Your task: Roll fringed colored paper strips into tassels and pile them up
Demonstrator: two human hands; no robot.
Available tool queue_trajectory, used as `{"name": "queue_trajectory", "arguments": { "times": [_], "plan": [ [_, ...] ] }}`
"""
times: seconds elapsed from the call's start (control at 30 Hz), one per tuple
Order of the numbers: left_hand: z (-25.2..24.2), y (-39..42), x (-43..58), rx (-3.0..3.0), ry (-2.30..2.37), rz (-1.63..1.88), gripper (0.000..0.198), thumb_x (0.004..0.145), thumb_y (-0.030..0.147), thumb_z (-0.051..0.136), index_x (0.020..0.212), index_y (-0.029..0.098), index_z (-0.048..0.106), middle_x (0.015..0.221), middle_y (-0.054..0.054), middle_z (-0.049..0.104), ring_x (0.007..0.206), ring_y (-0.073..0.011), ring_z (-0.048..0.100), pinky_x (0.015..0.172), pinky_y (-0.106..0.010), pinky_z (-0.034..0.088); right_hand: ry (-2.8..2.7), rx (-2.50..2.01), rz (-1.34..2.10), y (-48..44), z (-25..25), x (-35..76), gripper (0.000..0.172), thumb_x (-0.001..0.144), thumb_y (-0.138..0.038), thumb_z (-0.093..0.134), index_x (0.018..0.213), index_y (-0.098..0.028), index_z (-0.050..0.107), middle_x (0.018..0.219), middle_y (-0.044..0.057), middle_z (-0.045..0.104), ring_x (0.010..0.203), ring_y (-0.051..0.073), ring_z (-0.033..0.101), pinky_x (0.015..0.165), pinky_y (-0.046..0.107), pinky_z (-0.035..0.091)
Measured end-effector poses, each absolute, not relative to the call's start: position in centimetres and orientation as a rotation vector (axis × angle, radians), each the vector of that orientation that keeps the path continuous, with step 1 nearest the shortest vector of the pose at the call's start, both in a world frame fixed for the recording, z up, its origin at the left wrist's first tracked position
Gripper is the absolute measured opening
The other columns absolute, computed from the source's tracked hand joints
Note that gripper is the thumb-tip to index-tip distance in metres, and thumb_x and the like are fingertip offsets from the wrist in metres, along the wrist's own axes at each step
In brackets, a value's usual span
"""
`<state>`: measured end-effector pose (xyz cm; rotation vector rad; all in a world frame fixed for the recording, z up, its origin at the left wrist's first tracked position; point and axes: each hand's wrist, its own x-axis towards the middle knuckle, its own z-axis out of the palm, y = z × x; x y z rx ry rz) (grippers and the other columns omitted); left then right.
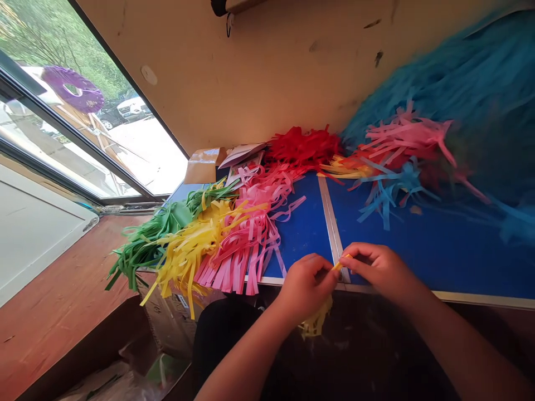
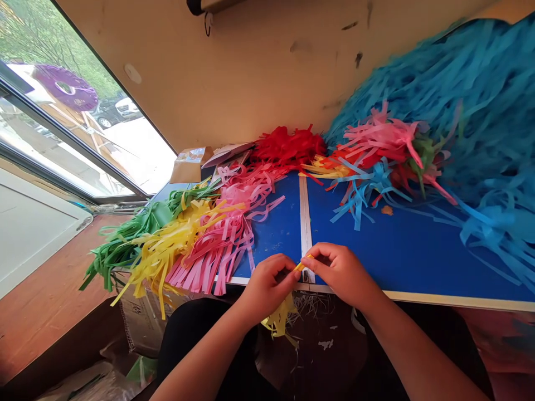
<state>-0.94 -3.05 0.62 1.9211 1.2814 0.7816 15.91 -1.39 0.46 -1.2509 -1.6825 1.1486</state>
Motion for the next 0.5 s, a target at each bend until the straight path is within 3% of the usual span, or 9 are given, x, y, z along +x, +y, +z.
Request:
{"name": "queue_trajectory", "arguments": {
  "times": [0.5],
  "plan": [
    [0.6,-3.1,-1.0,1.854,1.221,0.861,0.015,0.077,0.024,0.054,0.064,0.017,0.058,0.063,0.001,0.053,0.058,-0.0102,0.045,0.054,-0.022,0.031,-1.643,-1.3,1.148,-1.6,1.4,16.6,0.028,0.073,-0.046,0.057,0.063,-0.02,0.06,0.061,-0.001,0.055,0.058,0.012,0.048,0.054,0.024,0.039]
  ]
}}
